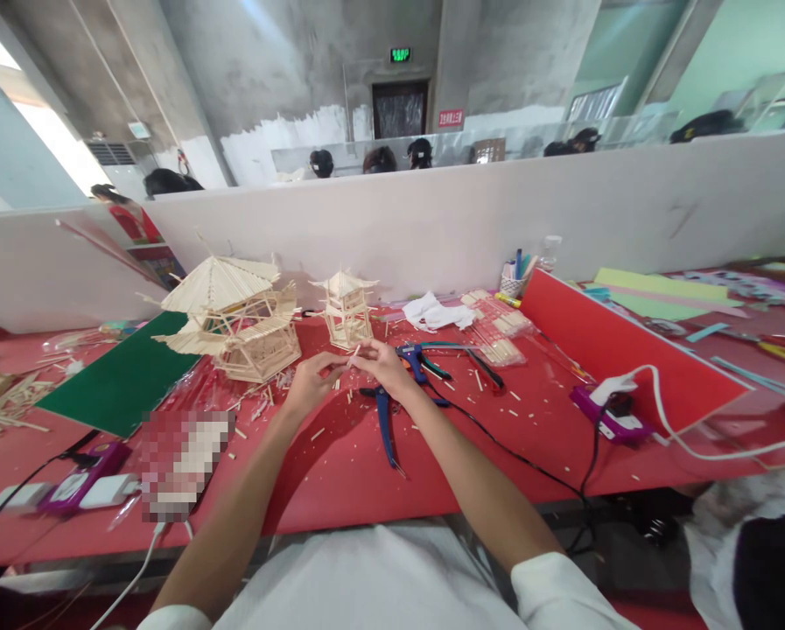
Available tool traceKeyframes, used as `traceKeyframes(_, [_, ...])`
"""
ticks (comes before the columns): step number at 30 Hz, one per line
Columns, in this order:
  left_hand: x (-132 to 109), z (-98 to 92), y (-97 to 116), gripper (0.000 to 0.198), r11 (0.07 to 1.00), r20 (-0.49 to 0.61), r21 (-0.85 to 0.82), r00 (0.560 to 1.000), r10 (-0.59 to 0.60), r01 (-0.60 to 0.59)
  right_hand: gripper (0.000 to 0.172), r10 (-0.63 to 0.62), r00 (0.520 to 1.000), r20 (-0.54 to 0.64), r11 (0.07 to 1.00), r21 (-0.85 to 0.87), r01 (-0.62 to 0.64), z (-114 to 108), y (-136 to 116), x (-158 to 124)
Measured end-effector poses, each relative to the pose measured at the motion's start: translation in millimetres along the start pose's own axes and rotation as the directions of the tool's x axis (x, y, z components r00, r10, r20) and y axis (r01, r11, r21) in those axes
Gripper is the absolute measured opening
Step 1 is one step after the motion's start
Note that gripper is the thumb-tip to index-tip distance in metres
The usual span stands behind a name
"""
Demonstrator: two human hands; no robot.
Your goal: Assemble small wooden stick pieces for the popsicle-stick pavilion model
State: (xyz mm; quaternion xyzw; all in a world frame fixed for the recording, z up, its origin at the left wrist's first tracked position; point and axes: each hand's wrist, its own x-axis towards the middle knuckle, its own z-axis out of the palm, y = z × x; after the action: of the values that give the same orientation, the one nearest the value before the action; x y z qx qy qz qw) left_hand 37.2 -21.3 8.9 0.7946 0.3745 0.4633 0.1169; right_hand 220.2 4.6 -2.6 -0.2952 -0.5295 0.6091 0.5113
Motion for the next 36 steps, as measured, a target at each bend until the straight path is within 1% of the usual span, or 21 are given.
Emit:
traceKeyframes(7, [0,0.6,-4,0.014,0.999,-0.035,-0.014,0.999,0.035,-0.036,0.040,0.006,1.000,-0.020,0.999,0.051,-0.005,2,0,0])
traceKeyframes(11, [0,0.7,-2,0.014,1.000,-0.026,0.011,1.000,0.006,-0.005,0.039,-0.005,1.000,-0.022,1.000,0.023,0.005,2,1,0])
traceKeyframes(13, [0,1.2,1,0.015,0.999,-0.004,-0.005,0.999,-0.041,0.041,0.038,-0.024,0.999,-0.026,1.000,-0.008,0.024,1,1,1])
traceKeyframes(15, [0,2.4,4,0.015,0.992,0.019,-0.059,0.994,-0.111,0.112,0.038,-0.060,0.998,-0.034,0.997,-0.041,0.059,0,2,2])
traceKeyframes(19, [1,5.8,9,0.018,0.946,0.054,-0.193,0.965,-0.255,0.261,0.034,-0.146,0.988,-0.042,0.983,-0.119,0.140,-1,5,4])
traceKeyframes(23, [2,7.2,7,0.023,0.906,0.068,-0.244,0.938,-0.339,0.345,0.027,-0.199,0.980,-0.020,0.960,-0.204,0.190,1,5,4])
traceKeyframes(30, [2,4.2,2,0.026,0.888,0.154,-0.243,0.919,-0.363,0.391,0.020,-0.270,0.961,0.059,0.898,-0.345,0.274,3,0,-1])
traceKeyframes(33, [3,3.2,2,0.026,0.888,0.179,-0.238,0.916,-0.359,0.394,0.018,-0.279,0.958,0.072,0.887,-0.362,0.286,4,-2,-2])
traceKeyframes(36, [3,2.6,-1,0.024,0.905,0.196,-0.209,0.922,-0.333,0.371,0.019,-0.272,0.960,0.074,0.887,-0.368,0.279,5,-1,-2])
